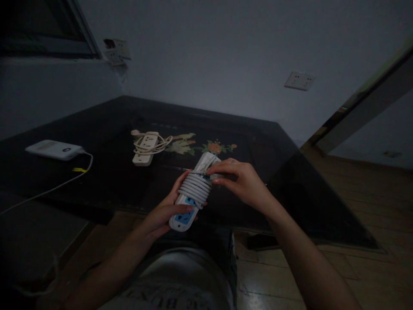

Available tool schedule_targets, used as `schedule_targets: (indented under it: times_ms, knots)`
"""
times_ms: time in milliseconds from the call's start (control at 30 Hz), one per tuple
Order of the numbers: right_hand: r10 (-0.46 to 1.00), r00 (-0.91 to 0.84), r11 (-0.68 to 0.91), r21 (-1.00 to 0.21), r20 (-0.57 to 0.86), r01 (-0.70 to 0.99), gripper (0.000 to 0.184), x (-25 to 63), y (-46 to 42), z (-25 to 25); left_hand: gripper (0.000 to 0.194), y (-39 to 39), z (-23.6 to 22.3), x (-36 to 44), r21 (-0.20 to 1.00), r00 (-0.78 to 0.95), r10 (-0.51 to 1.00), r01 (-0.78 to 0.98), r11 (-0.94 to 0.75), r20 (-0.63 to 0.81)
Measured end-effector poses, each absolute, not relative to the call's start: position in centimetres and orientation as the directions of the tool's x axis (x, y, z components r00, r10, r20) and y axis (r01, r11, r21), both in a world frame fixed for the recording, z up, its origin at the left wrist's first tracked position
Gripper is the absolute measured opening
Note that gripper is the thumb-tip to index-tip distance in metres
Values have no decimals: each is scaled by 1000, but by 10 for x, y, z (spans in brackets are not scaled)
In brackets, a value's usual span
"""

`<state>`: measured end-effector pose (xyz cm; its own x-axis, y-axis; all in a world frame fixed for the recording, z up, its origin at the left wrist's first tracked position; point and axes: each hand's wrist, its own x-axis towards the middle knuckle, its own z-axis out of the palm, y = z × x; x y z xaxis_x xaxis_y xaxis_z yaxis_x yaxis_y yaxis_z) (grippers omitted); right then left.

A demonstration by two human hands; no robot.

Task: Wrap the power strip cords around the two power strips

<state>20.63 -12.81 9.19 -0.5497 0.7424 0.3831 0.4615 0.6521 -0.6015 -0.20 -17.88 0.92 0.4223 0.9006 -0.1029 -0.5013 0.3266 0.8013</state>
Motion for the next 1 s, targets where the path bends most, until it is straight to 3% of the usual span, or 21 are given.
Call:
schedule_targets:
  times_ms: [267,800,1000]
  knots:
    - [620,-502,783,-434,603,446,22,207,-130,63,102,-179,7,0,786,407,906,-521,333,-113]
    - [755,-252,639,-591,606,492,17,191,-139,36,99,-182,1,6,791,327,940,-546,275,-101]
    - [708,-197,664,-543,678,515,18,192,-146,27,93,-184,1,7,843,273,961,-510,173,-32]
